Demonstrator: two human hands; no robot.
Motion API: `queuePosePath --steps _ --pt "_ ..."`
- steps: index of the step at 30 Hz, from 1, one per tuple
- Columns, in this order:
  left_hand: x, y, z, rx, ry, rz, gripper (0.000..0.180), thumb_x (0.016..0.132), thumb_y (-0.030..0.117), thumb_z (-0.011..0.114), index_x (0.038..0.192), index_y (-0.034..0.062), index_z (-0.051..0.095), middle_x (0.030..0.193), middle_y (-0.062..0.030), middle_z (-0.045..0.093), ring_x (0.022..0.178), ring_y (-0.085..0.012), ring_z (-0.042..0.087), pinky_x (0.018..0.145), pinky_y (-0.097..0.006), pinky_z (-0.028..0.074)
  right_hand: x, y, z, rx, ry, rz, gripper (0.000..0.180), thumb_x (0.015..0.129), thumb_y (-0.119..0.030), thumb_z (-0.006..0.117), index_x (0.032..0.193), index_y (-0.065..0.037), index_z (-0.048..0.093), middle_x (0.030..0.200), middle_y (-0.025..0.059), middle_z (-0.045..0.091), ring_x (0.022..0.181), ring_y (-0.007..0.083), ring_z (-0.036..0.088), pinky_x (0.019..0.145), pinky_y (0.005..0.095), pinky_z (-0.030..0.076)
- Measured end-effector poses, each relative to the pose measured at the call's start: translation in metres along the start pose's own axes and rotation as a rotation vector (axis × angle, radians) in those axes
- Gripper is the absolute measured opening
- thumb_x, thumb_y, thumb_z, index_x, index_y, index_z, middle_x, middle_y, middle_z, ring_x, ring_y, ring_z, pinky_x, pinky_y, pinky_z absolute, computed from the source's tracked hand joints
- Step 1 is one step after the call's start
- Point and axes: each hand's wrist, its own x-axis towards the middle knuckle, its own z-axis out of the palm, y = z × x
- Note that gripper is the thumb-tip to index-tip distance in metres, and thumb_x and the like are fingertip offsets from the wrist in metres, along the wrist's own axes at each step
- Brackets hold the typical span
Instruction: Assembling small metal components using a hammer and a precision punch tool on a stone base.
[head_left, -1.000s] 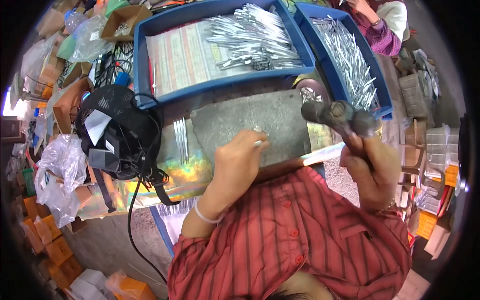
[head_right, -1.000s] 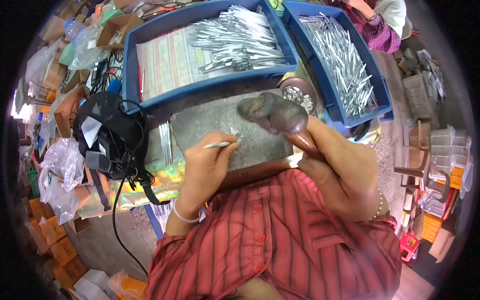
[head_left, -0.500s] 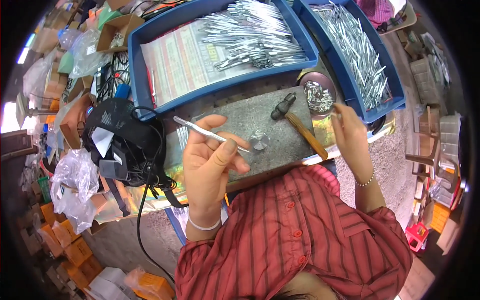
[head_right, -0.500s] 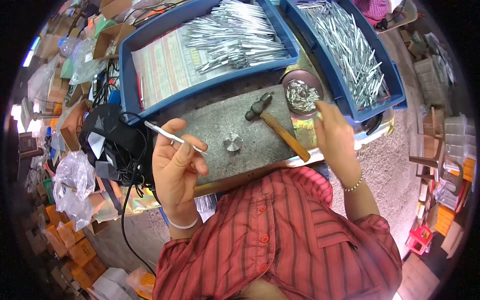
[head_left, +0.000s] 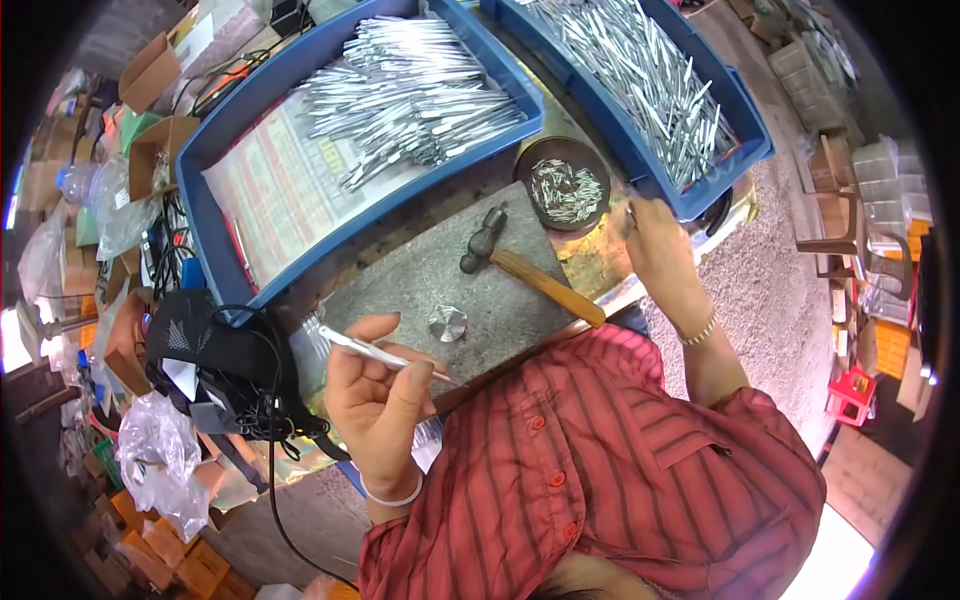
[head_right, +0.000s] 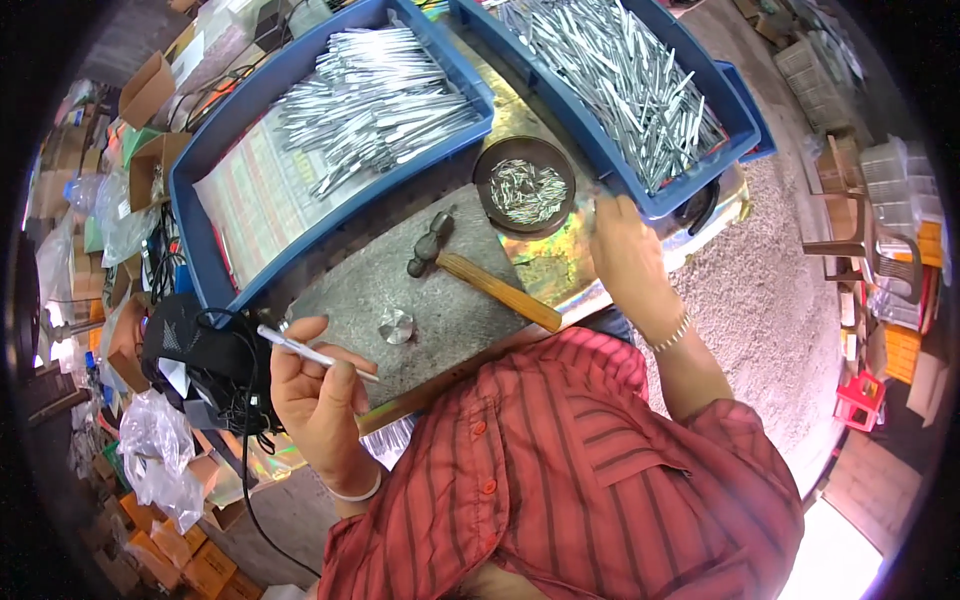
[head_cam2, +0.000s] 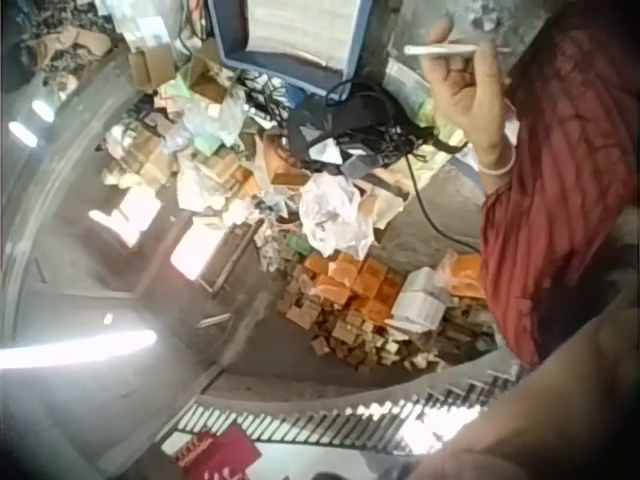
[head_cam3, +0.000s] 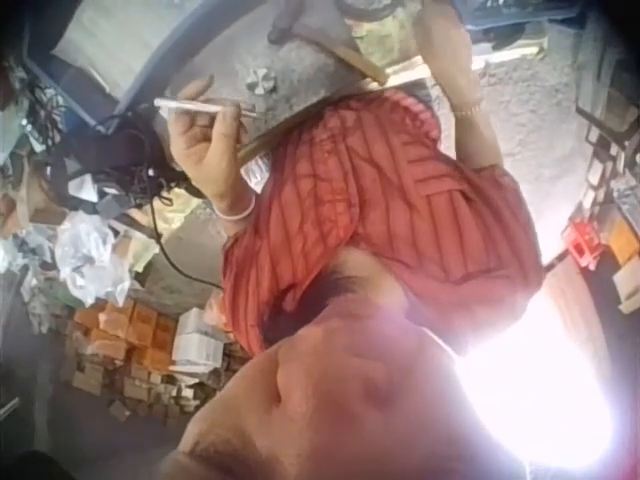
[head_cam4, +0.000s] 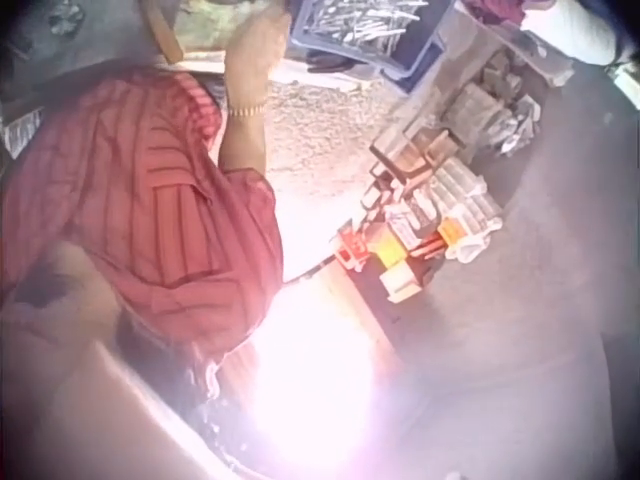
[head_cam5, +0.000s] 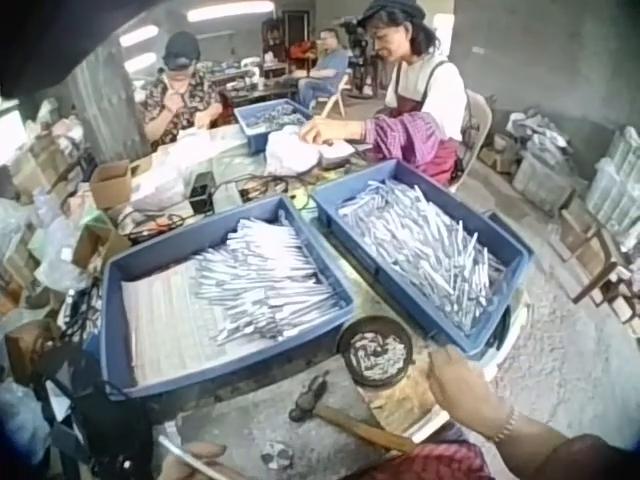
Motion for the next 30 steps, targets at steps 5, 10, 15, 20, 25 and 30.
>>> queuePosePath --steps 5,10,15,20,25,30 --pt "-0.001 -0.010 -0.006 -0.028 -0.225 -0.071 0.019 0.090 0.008 0.051 0.104 -0.0036 0.055 0.078 -0.0091 0.062 0.060 -0.0082 0.054 0.053 -0.018 0.041 -0.007 -0.041 -0.072 0.516 -0.125 0.007 0.013 0.079 -0.002 0.054 0.090 0.003 0.057 0.080 0.0113 0.055 0.059 0.0203 0.052 0.056 0.0291 0.042" --pt "0.011 -0.020 0.011 0.187 -0.411 0.185 0.019 0.088 0.001 0.052 0.106 -0.0042 0.056 0.086 -0.0065 0.061 0.075 -0.0107 0.058 0.066 -0.020 0.045 0.011 -0.083 -0.082 1.002 -0.336 -0.266 0.007 0.080 0.000 0.058 0.084 0.004 0.060 0.079 0.0063 0.058 0.064 0.0096 0.053 0.055 0.0222 0.040" --pt "0.000 -0.017 0.021 -0.090 -0.300 -0.043 0.024 0.087 0.001 0.056 0.110 -0.0033 0.052 0.093 -0.0070 0.061 0.081 -0.0101 0.057 0.071 -0.022 0.046 0.016 -0.121 -0.074 1.119 -0.373 -0.321 0.011 0.077 -0.001 0.065 0.087 0.002 0.062 0.078 0.0068 0.060 0.061 0.0091 0.053 0.052 0.0208 0.039" --pt "-0.004 -0.020 0.012 -0.217 -0.310 -0.049 0.017 0.089 0.000 0.052 0.106 -0.0035 0.051 0.096 -0.0075 0.061 0.082 -0.0086 0.057 0.071 -0.019 0.045 0.016 -0.137 -0.065 1.021 -0.214 -0.410 0.014 0.076 -0.005 0.068 0.088 0.000 0.062 0.072 0.0056 0.060 0.056 0.0086 0.052 0.049 0.0203 0.038" --pt "-0.006 -0.021 0.011 -0.209 -0.288 -0.029 0.016 0.088 0.000 0.055 0.102 -0.0034 0.051 0.094 -0.0087 0.062 0.085 -0.0100 0.059 0.073 -0.020 0.046 0.013 -0.143 -0.060 1.048 -0.171 -0.393 0.016 0.075 -0.005 0.069 0.087 0.000 0.061 0.070 0.0062 0.060 0.054 0.0092 0.053 0.048 0.0206 0.039" --pt "-0.004 -0.022 0.011 -0.291 -0.316 -0.015 0.016 0.088 -0.003 0.052 0.104 -0.0041 0.051 0.098 -0.0097 0.062 0.090 -0.0111 0.059 0.078 -0.021 0.047 0.014 -0.144 -0.059 1.091 -0.158 -0.388 0.015 0.076 -0.005 0.068 0.087 0.001 0.060 0.070 0.0070 0.060 0.055 0.0095 0.054 0.048 0.0208 0.039"
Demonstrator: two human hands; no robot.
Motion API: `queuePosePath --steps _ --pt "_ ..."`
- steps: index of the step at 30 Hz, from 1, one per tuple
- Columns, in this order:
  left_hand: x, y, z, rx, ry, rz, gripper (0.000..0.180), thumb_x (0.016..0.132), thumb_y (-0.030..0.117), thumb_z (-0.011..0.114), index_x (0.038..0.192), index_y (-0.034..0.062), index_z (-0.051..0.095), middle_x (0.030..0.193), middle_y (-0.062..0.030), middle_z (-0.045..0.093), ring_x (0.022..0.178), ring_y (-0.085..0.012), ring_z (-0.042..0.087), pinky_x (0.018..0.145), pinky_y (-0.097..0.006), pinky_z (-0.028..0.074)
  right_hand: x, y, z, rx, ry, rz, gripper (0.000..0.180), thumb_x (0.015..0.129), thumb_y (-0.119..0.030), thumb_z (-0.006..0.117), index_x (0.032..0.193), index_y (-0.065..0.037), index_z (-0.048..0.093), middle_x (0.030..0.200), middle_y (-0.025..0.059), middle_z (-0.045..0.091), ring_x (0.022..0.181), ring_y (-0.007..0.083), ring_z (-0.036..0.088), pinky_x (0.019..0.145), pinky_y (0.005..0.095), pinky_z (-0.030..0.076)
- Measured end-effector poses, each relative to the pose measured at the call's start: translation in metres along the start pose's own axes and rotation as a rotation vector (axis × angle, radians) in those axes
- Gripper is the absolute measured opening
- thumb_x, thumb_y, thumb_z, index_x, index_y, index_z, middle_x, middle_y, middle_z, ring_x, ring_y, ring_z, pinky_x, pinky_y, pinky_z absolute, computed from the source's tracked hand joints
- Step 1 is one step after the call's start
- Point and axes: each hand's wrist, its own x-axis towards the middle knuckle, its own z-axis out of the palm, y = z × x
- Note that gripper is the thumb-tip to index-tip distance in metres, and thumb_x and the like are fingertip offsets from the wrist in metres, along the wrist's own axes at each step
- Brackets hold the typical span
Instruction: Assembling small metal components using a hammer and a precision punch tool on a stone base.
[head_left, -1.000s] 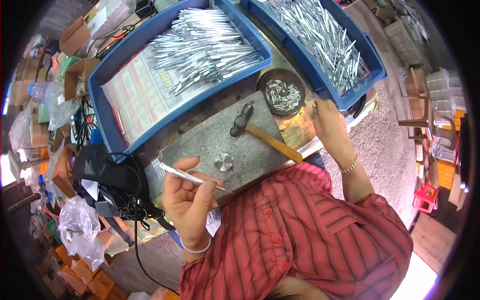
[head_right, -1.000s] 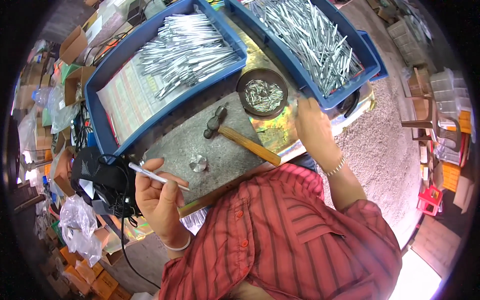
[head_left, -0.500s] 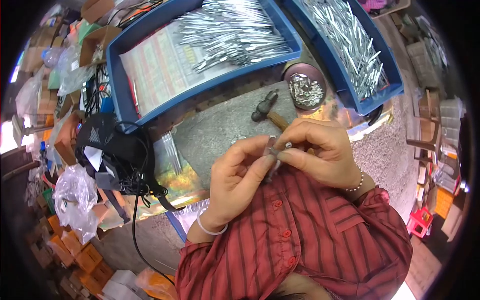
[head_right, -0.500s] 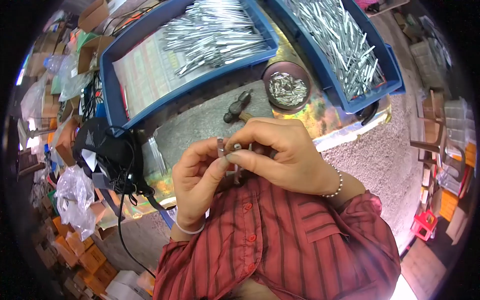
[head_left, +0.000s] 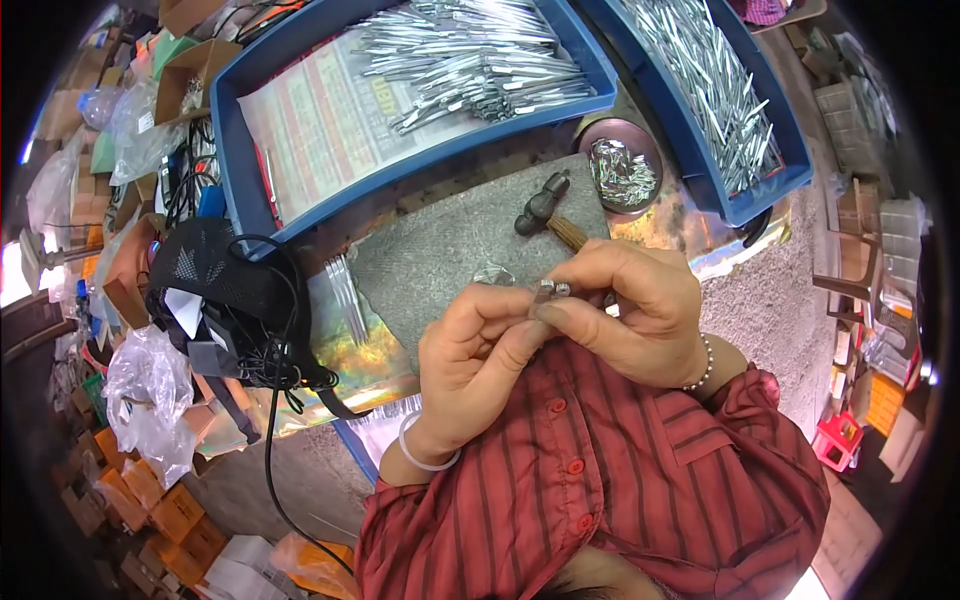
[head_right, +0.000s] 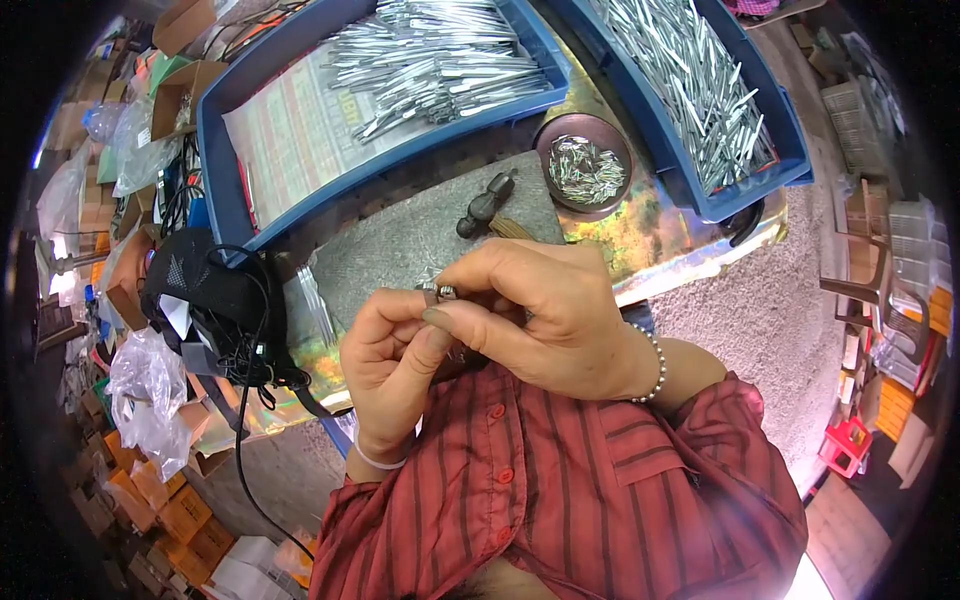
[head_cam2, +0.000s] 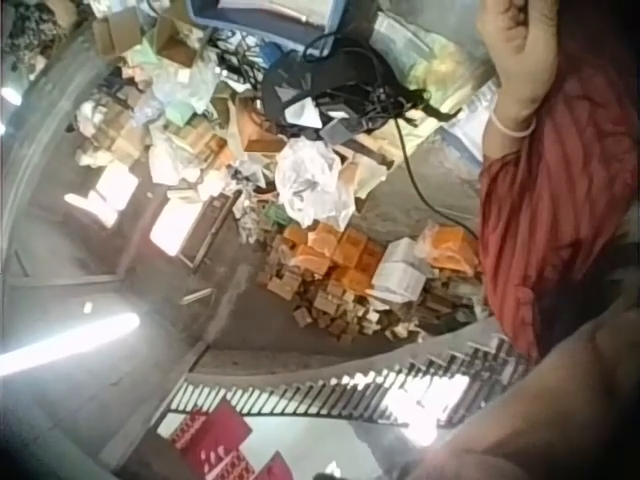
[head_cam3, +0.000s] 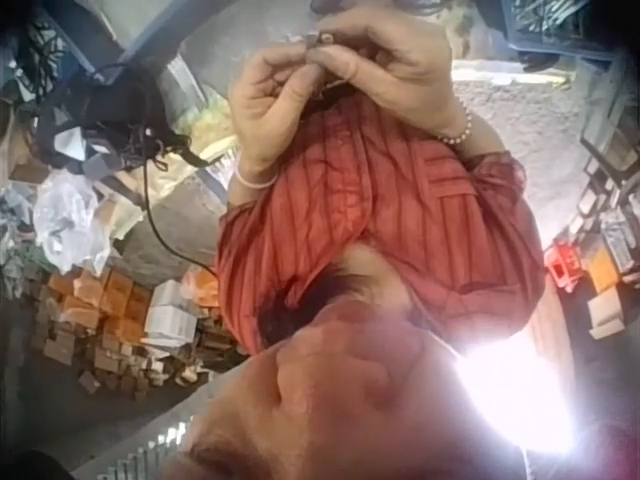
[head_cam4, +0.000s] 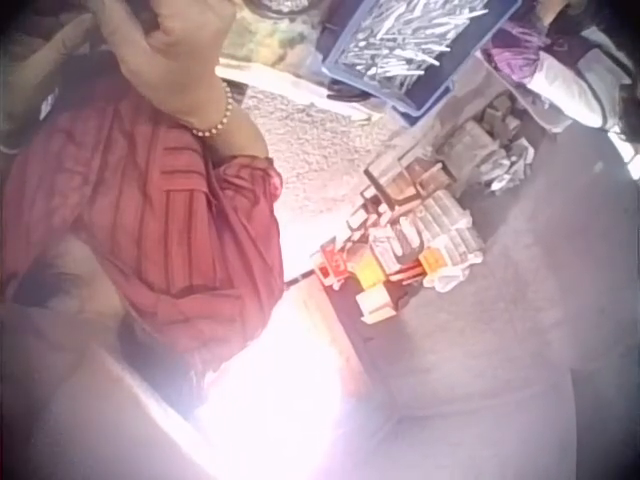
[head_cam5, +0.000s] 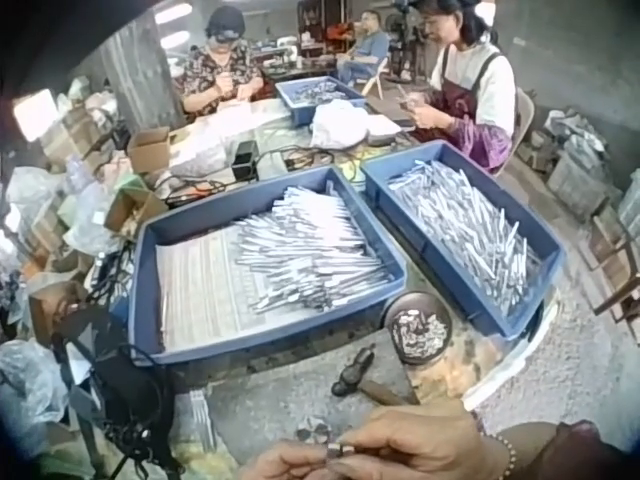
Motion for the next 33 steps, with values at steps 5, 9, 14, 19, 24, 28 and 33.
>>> queuePosePath --steps 5,9,14,19,24,28,33 --pt "0.000 -0.001 -0.002 0.113 -0.013 0.035 0.014 0.087 -0.002 0.055 0.101 -0.0023 0.054 0.093 -0.0078 0.064 0.085 -0.0091 0.060 0.072 -0.020 0.048 0.002 0.000 0.000 -0.025 -0.011 -0.063 0.014 0.076 -0.004 0.068 0.087 0.001 0.060 0.070 0.0067 0.060 0.054 0.0093 0.054 0.047 0.0208 0.040" --pt "-0.002 0.003 -0.003 0.207 -0.004 -0.016 0.013 0.086 -0.001 0.056 0.099 -0.0012 0.055 0.086 -0.0063 0.064 0.081 -0.0089 0.060 0.069 -0.020 0.048 0.000 0.000 -0.001 0.002 -0.020 -0.032 0.013 0.077 -0.003 0.067 0.087 0.002 0.060 0.069 0.0069 0.060 0.055 0.0095 0.054 0.048 0.0211 0.040" --pt "0.007 0.008 -0.002 0.144 -0.032 -0.224 0.008 0.088 0.002 0.056 0.093 -0.0021 0.052 0.082 -0.0076 0.064 0.078 -0.0091 0.061 0.068 -0.021 0.048 0.002 0.008 0.000 0.358 -0.088 0.394 0.008 0.081 -0.003 0.061 0.081 0.000 0.054 0.067 0.0042 0.059 0.051 0.0073 0.054 0.047 0.0186 0.042" --pt "0.022 0.013 -0.006 0.157 -0.048 -0.410 0.017 0.088 0.014 0.058 0.087 -0.0004 0.049 0.074 -0.0067 0.063 0.064 -0.0067 0.058 0.056 -0.018 0.046 0.014 0.022 0.001 0.449 -0.075 0.609 0.012 0.081 -0.008 0.063 0.076 -0.004 0.053 0.060 -0.0032 0.052 0.043 -0.0007 0.042 0.037 0.0142 0.029" --pt "0.038 0.013 -0.013 0.174 -0.114 -0.473 0.017 0.087 0.015 0.060 0.090 0.0017 0.050 0.070 -0.0104 0.064 0.053 -0.0102 0.061 0.044 -0.017 0.046 0.018 0.035 -0.001 0.607 -0.063 0.747 0.013 0.082 -0.013 0.063 0.077 -0.005 0.054 0.058 -0.0023 0.051 0.040 0.0004 0.038 0.035 0.0155 0.026" --pt "0.047 0.011 -0.015 0.166 -0.134 -0.525 0.019 0.087 0.017 0.061 0.088 0.0012 0.050 0.067 -0.0091 0.063 0.047 -0.0098 0.058 0.039 -0.017 0.044 0.020 0.041 -0.001 0.782 -0.033 0.849 0.015 0.082 -0.014 0.064 0.075 -0.006 0.052 0.059 -0.0020 0.051 0.040 0.0015 0.038 0.035 0.0166 0.027" --pt "0.050 0.009 -0.015 0.136 -0.142 -0.539 0.022 0.086 0.019 0.062 0.087 0.0012 0.050 0.066 -0.0083 0.062 0.046 -0.0096 0.058 0.038 -0.016 0.044 0.016 0.045 0.001 0.815 -0.002 0.829 0.014 0.083 -0.013 0.062 0.075 -0.007 0.052 0.059 -0.0018 0.051 0.040 0.0015 0.039 0.035 0.0165 0.028"
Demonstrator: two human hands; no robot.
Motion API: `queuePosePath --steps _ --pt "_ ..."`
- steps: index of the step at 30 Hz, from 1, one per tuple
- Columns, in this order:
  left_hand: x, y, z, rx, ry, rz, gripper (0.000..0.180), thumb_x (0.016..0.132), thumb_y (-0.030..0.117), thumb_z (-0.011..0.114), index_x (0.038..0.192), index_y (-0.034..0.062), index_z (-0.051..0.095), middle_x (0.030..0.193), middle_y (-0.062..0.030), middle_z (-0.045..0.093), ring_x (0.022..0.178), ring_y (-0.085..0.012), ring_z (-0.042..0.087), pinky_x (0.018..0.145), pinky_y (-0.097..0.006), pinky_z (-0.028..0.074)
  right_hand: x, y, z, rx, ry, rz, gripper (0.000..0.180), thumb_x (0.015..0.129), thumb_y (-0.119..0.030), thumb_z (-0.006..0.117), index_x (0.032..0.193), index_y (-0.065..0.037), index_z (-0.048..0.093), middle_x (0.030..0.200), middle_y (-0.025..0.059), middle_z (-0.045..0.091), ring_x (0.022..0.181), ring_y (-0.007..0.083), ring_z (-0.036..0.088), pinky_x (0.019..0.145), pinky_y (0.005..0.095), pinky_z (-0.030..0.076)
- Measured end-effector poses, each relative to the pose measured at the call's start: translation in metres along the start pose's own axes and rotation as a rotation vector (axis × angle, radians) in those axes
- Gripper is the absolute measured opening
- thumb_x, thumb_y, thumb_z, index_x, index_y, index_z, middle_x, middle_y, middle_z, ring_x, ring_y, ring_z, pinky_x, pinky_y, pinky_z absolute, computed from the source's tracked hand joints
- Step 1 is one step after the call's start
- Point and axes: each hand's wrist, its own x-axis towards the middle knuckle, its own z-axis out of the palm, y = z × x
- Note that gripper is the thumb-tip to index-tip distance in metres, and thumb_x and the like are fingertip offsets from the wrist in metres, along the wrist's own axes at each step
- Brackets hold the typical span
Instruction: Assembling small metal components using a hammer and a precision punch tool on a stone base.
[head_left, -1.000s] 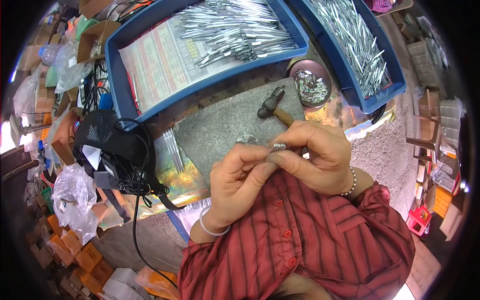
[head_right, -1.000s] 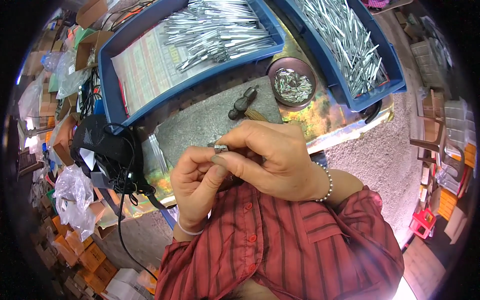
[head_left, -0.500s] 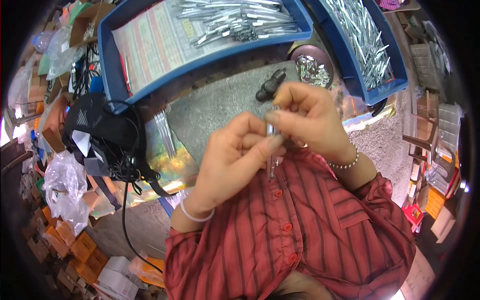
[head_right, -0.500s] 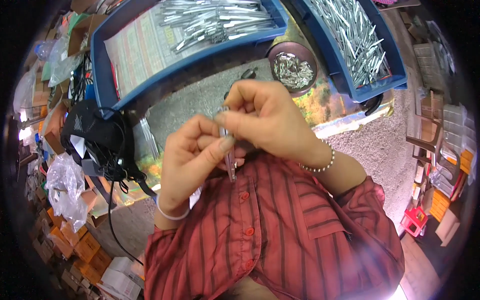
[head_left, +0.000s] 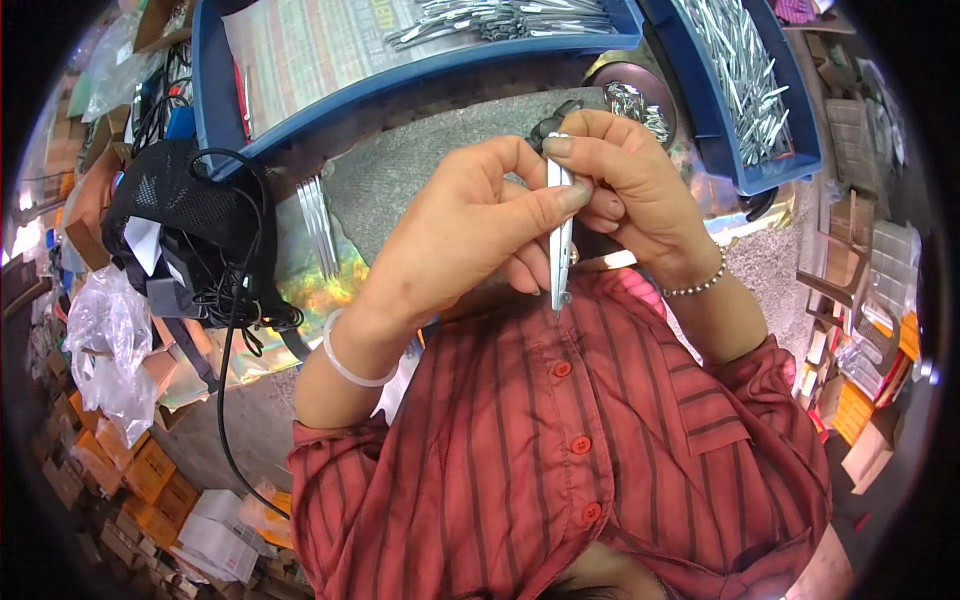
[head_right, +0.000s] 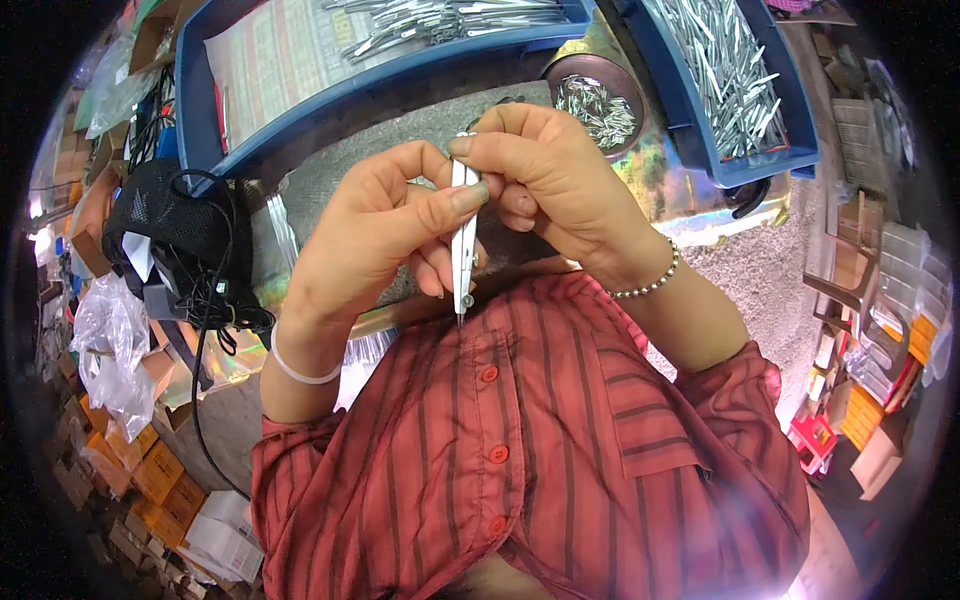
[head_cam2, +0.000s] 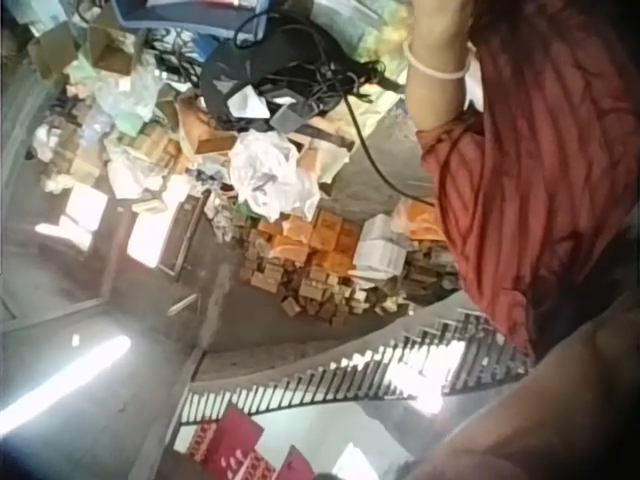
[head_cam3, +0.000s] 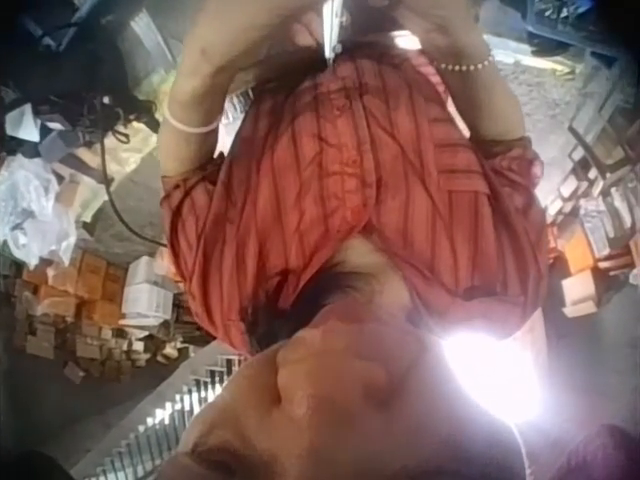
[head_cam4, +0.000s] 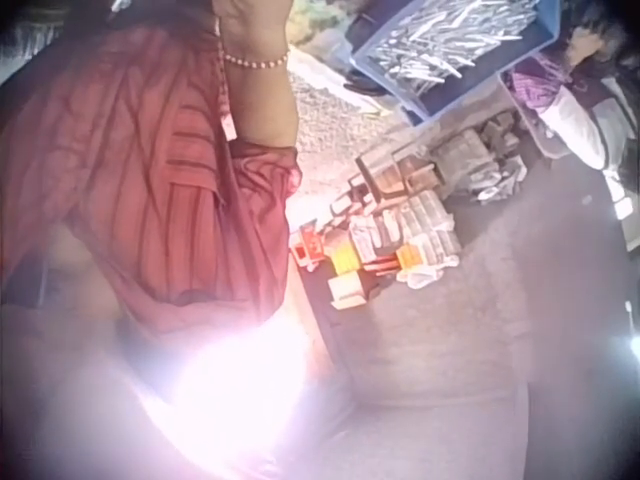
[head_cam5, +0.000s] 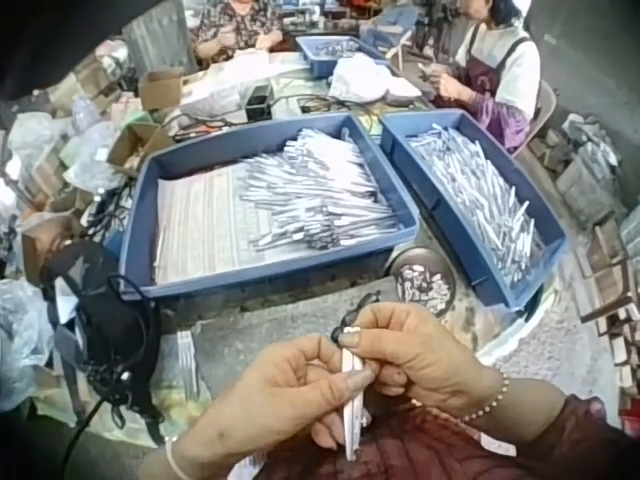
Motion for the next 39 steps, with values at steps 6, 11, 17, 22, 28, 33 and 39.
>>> queuePosePath --steps 6,11,17,22,28,33,39 --pt "0.006 0.008 -0.001 0.085 -0.039 -0.030 0.025 0.085 0.022 0.064 0.086 0.0023 0.049 0.063 -0.0058 0.061 0.045 -0.0088 0.057 0.037 -0.016 0.042 -0.004 0.004 0.000 0.034 0.038 -0.073 0.013 0.083 -0.013 0.061 0.076 -0.006 0.052 0.059 -0.0020 0.052 0.040 0.0017 0.040 0.035 0.0165 0.028" --pt "0.010 0.018 0.001 0.189 -0.085 -0.062 0.025 0.085 0.023 0.063 0.086 0.0026 0.049 0.061 -0.0042 0.059 0.046 -0.0076 0.057 0.037 -0.016 0.041 -0.011 0.010 0.001 0.041 0.110 -0.144 0.012 0.084 -0.012 0.061 0.077 -0.007 0.053 0.058 -0.0023 0.051 0.040 0.0016 0.040 0.035 0.0163 0.028" --pt "0.018 0.022 0.005 0.316 -0.158 -0.077 0.025 0.085 0.023 0.063 0.083 0.0021 0.050 0.059 -0.0038 0.058 0.046 -0.0070 0.057 0.038 -0.016 0.042 -0.021 0.016 -0.002 0.099 0.189 -0.223 0.010 0.084 -0.013 0.061 0.079 -0.008 0.054 0.058 -0.0036 0.050 0.040 0.0013 0.038 0.036 0.0163 0.029" --pt "0.029 0.021 0.009 0.327 -0.200 -0.123 0.025 0.086 0.023 0.062 0.084 0.0015 0.050 0.059 -0.0040 0.058 0.047 -0.0077 0.057 0.039 -0.017 0.043 -0.023 0.019 -0.011 0.148 0.230 -0.207 0.010 0.085 -0.013 0.060 0.079 -0.008 0.053 0.058 -0.0033 0.050 0.041 0.0013 0.038 0.037 0.0163 0.030" --pt "0.035 0.022 0.020 0.304 -0.216 -0.161 0.024 0.086 0.021 0.062 0.086 0.0012 0.049 0.061 -0.0047 0.059 0.047 -0.0079 0.057 0.039 -0.017 0.043 -0.027 0.022 -0.026 0.174 0.183 -0.224 0.006 0.087 -0.012 0.056 0.090 -0.008 0.053 0.063 -0.0018 0.052 0.041 0.0018 0.037 0.035 0.0158 0.028" --pt "0.018 0.014 0.030 0.274 -0.050 0.057 0.020 0.086 0.018 0.061 0.088 0.0025 0.049 0.070 -0.0062 0.062 0.056 -0.0095 0.059 0.046 -0.019 0.047 -0.043 0.000 -0.031 0.053 0.260 -0.308 0.010 0.091 -0.014 0.051 0.091 -0.004 0.050 0.066 0.0038 0.056 0.040 0.0053 0.040 0.037 0.0161 0.030" --pt "-0.018 0.002 0.034 -0.030 0.260 0.294 0.013 0.087 0.005 0.053 0.096 0.0010 0.044 0.083 -0.0107 0.059 0.068 -0.0189 0.063 0.055 -0.024 0.053 -0.045 0.004 -0.118 -1.367 0.763 -0.662 0.015 0.090 -0.011 0.051 0.100 -0.001 0.049 0.066 0.0144 0.056 0.049 0.0222 0.055 0.046 0.0299 0.043"
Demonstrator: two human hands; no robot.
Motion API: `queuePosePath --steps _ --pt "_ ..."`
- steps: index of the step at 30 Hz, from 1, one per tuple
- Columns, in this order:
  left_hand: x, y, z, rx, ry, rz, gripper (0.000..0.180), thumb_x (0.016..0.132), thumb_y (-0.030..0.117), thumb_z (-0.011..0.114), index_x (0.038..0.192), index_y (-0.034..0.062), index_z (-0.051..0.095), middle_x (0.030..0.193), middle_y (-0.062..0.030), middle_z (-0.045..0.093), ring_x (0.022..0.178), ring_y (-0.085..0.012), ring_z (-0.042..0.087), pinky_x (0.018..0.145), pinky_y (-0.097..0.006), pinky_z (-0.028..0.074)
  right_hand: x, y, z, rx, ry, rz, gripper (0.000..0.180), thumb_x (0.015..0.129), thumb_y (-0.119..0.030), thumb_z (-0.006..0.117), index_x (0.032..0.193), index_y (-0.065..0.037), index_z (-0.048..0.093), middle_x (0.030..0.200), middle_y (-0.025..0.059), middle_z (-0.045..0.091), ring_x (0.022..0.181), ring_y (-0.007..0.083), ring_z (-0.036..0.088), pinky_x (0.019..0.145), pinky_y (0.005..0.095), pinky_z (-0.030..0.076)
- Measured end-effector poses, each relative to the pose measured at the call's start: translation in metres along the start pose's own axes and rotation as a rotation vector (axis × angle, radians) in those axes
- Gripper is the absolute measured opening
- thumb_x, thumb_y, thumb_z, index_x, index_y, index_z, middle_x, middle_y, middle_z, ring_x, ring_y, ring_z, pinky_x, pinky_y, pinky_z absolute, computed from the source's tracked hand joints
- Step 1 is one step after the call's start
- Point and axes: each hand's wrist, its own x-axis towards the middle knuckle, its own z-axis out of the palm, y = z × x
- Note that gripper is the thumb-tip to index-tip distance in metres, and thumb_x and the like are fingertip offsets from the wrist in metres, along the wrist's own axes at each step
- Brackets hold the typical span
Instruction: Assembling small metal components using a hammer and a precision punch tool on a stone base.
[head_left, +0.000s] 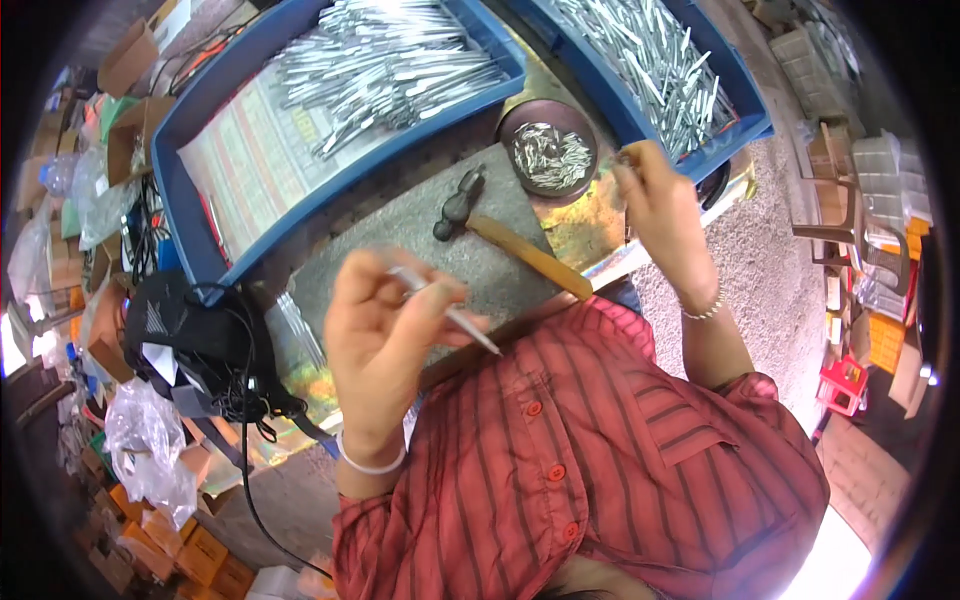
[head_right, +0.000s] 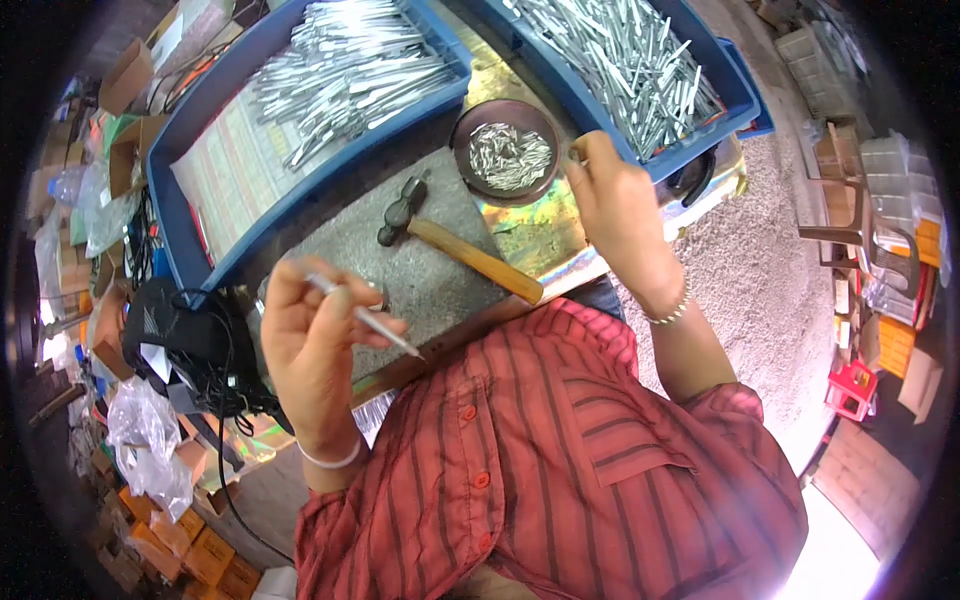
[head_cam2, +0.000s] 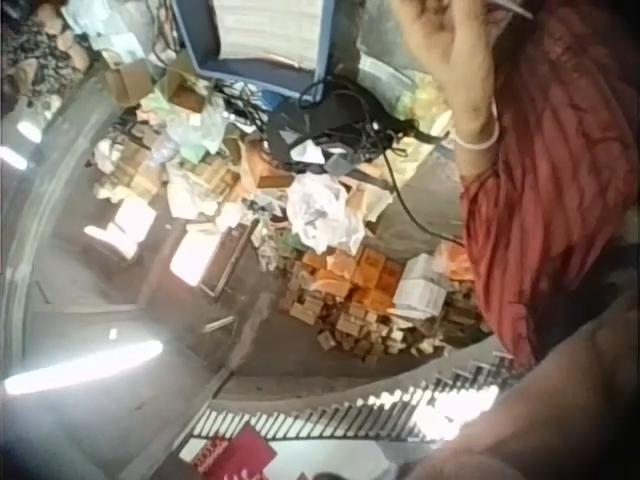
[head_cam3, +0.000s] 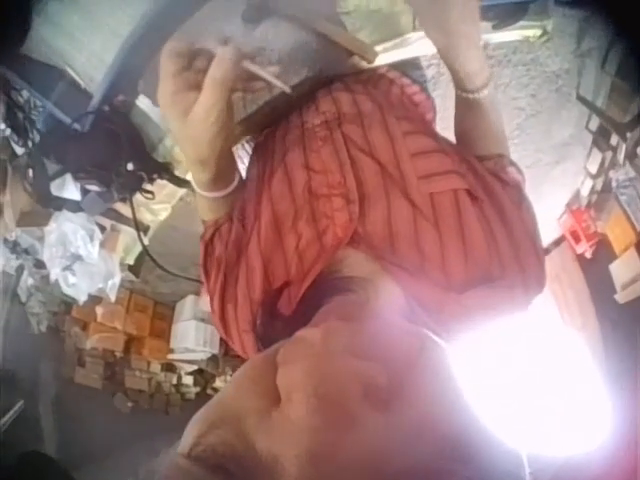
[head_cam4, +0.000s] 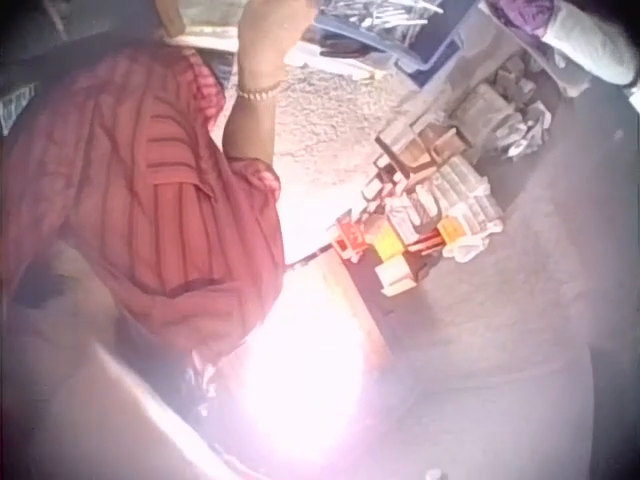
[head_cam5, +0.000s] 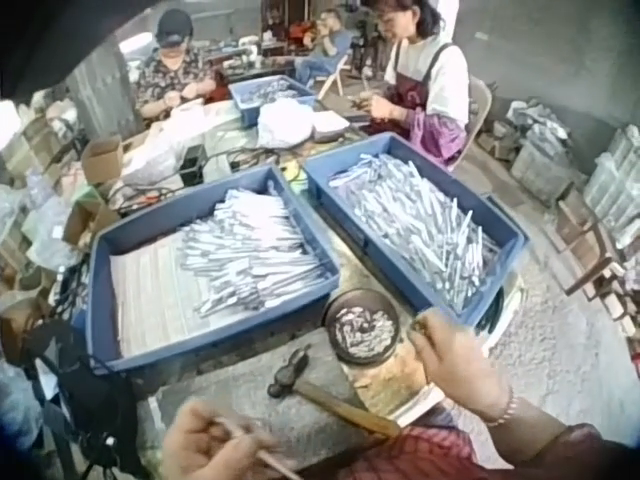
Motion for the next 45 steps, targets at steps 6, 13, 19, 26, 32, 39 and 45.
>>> queuePosePath --steps 6,13,19,26,32,39,45 --pt "-0.012 -0.022 -0.025 -0.358 0.138 0.257 0.015 0.088 0.003 0.053 0.097 0.0041 0.041 0.084 -0.0109 0.055 0.074 -0.0266 0.065 0.061 -0.030 0.058 -0.002 0.022 0.031 -0.303 -0.061 0.073 0.023 0.082 -0.004 0.054 0.104 0.000 0.050 0.087 0.0218 0.056 0.077 0.0370 0.058 0.066 0.0407 0.046" --pt "-0.016 -0.047 -0.021 -0.725 0.248 0.200 0.017 0.088 0.006 0.055 0.100 0.0086 0.044 0.088 -0.0106 0.056 0.085 -0.0270 0.063 0.068 -0.031 0.058 -0.020 -0.078 -0.007 0.744 -0.459 -0.054 0.034 0.077 0.009 0.058 0.110 0.001 0.054 0.089 0.0075 0.056 0.069 0.0070 0.057 0.058 0.0206 0.047" --pt "-0.023 -0.062 -0.016 -0.674 0.181 0.120 0.013 0.087 0.007 0.056 0.095 0.0071 0.045 0.091 -0.0108 0.058 0.084 -0.0233 0.063 0.071 -0.030 0.056 -0.021 -0.114 0.030 1.425 -0.671 0.234 0.017 0.081 0.004 0.058 0.098 0.005 0.056 0.080 0.0080 0.055 0.054 0.0081 0.052 0.044 0.0189 0.042" --pt "-0.046 -0.042 -0.027 -0.185 -0.019 -0.091 0.018 0.081 -0.007 0.058 0.090 0.0017 0.045 0.082 -0.0163 0.064 0.074 -0.0175 0.064 0.069 -0.027 0.052 -0.011 -0.130 0.033 1.350 -0.811 0.439 0.009 0.082 -0.004 0.062 0.088 0.003 0.059 0.079 0.0066 0.059 0.049 0.0046 0.046 0.042 0.0166 0.036" --pt "-0.045 -0.032 -0.031 -0.162 -0.018 -0.162 0.022 0.085 -0.001 0.058 0.102 -0.0021 0.045 0.081 -0.0082 0.063 0.077 -0.0113 0.062 0.067 -0.022 0.049 -0.009 -0.138 0.036 1.261 -0.894 0.521 0.017 0.082 -0.012 0.066 0.090 0.002 0.062 0.069 0.0007 0.058 0.051 0.0019 0.046 0.044 0.0157 0.035" --pt "-0.040 -0.044 -0.043 0.201 -0.133 -0.079 0.019 0.086 0.002 0.057 0.102 -0.0017 0.046 0.079 -0.0082 0.066 0.075 -0.0087 0.061 0.066 -0.021 0.048 -0.008 -0.147 0.041 1.195 -0.857 0.489 0.013 0.080 -0.005 0.066 0.089 0.001 0.060 0.071 0.0007 0.058 0.053 0.0021 0.050 0.044 0.0146 0.037" --pt "-0.038 -0.034 -0.042 -0.269 -0.167 -0.266 0.018 0.088 0.004 0.056 0.103 -0.0011 0.047 0.086 -0.0098 0.065 0.080 -0.0125 0.063 0.068 -0.023 0.050 0.004 -0.148 0.035 1.259 -1.022 0.569 0.019 0.081 -0.012 0.067 0.091 0.001 0.058 0.077 0.0017 0.060 0.068 0.0049 0.057 0.055 0.0168 0.045"
